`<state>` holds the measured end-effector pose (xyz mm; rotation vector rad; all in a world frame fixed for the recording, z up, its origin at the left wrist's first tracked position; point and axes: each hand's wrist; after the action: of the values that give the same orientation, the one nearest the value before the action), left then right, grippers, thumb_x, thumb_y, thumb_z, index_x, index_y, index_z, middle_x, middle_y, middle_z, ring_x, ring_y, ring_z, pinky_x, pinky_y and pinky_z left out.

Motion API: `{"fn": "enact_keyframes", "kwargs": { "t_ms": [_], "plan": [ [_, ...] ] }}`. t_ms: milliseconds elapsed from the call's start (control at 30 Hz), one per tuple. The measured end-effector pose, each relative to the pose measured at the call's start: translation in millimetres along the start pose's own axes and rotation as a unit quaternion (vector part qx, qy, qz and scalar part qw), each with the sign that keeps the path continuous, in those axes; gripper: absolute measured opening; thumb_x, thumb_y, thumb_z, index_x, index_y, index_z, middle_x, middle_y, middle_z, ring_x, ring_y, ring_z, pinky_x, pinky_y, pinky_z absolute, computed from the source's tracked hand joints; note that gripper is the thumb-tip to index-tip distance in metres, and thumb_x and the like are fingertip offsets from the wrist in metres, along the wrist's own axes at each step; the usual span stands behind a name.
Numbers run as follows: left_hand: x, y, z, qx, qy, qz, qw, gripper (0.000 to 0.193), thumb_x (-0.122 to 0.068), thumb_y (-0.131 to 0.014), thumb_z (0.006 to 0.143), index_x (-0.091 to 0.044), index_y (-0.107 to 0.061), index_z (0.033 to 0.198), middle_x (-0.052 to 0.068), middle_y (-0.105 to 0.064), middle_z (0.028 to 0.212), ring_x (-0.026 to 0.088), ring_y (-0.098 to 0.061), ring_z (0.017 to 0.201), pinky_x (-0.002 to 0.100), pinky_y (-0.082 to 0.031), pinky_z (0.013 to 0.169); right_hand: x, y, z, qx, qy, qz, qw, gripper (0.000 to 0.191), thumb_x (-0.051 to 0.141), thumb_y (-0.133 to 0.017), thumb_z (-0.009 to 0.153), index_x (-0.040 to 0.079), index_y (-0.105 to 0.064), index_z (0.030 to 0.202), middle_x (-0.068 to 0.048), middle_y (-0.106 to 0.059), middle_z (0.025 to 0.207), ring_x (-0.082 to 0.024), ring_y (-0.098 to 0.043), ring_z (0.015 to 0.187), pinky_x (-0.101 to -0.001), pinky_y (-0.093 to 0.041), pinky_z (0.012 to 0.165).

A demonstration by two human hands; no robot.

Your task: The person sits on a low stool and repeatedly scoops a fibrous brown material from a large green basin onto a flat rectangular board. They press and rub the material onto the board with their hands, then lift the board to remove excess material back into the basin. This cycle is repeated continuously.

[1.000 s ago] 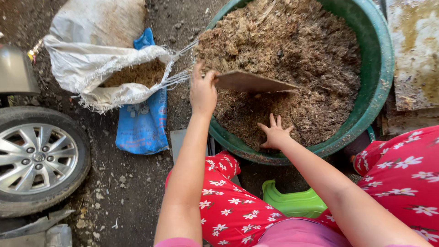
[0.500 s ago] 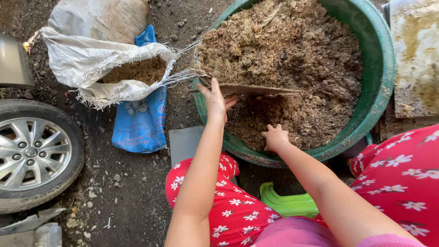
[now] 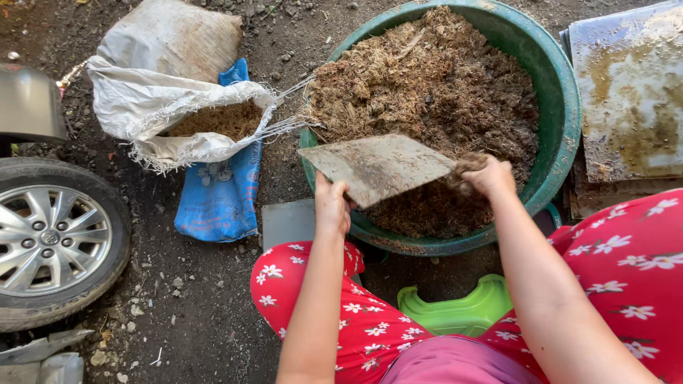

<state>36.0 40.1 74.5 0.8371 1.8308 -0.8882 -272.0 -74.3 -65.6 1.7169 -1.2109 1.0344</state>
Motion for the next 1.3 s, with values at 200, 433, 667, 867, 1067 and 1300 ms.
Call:
{"fn": "enact_keyframes", "kwargs": {
  "t_ms": [200,433,667,867,1067,1300],
  "plan": [
    [63.3,14.7,-1.1,0.013,0.011,-0.070,0.997,0.090,0.006,-0.048,0.076,-0.017,-0.026,0.160,0.014,-0.055,0.138,0.028,-0.063,0.113,0.043,-0.060,0.087,51.4,26.7,5.2,-0.108,-0.126,-0.218,0.962,0.072,0.031,-0.088,0.079,0.006,-0.056,0.139,-0.022,-0.063,0.126,-0.030,-0.068,0.104,-0.0400,-0.056,0.091],
    [121.1,12.9,27.5,-0.057,0.057,-0.007,0.997,0.071,-0.039,-0.047,0.100,-0.010,-0.028,0.161,0.010,-0.042,0.158,0.024,-0.042,0.144,0.041,-0.031,0.117,101.7,-101.6,-18.6,0.134,-0.002,-0.199,0.971,0.068,0.040,-0.078,0.083,0.013,-0.056,0.141,-0.018,-0.057,0.137,-0.029,-0.068,0.112,-0.0455,-0.057,0.102],
    [151.6,15.5,30.6,-0.093,0.091,-0.119,0.984,0.092,-0.068,-0.039,0.096,0.000,-0.029,0.158,0.021,-0.035,0.164,0.034,-0.035,0.148,0.048,-0.027,0.121,39.1,-169.6,-35.3,0.038,0.126,-0.359,0.924,0.038,0.042,-0.054,0.105,0.036,-0.058,0.142,-0.003,-0.038,0.164,-0.038,-0.031,0.147,-0.0601,-0.022,0.121],
    [176.2,36.5,24.5,-0.133,0.145,-0.030,0.980,0.101,-0.069,-0.039,0.094,-0.004,-0.005,0.162,0.011,-0.002,0.172,0.021,-0.001,0.159,0.040,-0.002,0.123,-41.5,-94.2,65.8,-0.118,0.025,-0.326,0.937,0.043,0.029,-0.055,0.102,0.011,-0.055,0.141,-0.019,-0.046,0.141,-0.041,-0.037,0.130,-0.0622,-0.027,0.104],
    [169.1,26.6,37.8,-0.129,0.129,-0.053,0.982,0.101,-0.069,-0.041,0.096,0.001,-0.008,0.161,0.014,-0.007,0.172,0.021,-0.006,0.159,0.038,-0.004,0.125,-50.4,-116.7,55.2,-0.116,0.055,-0.321,0.938,0.022,0.025,-0.055,0.113,0.007,-0.065,0.112,-0.010,-0.060,0.116,-0.029,-0.049,0.118,-0.0509,-0.042,0.102],
    [124.5,-10.1,41.0,-0.079,0.082,-0.097,0.989,0.086,-0.060,-0.039,0.102,0.003,-0.030,0.158,0.017,-0.033,0.165,0.026,-0.032,0.150,0.039,-0.025,0.121,29.5,-166.7,-25.5,-0.081,0.233,-0.171,0.954,0.017,0.015,-0.081,0.085,0.002,-0.069,0.087,-0.012,-0.058,0.094,-0.026,-0.057,0.092,-0.0398,-0.050,0.078]
  ]
}}
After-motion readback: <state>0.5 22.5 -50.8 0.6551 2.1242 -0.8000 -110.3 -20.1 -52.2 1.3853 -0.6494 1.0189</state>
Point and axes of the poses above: each hand's wrist, its own z-axis towards the middle knuckle, its own y-axis out of the back of the hand, x = y × z
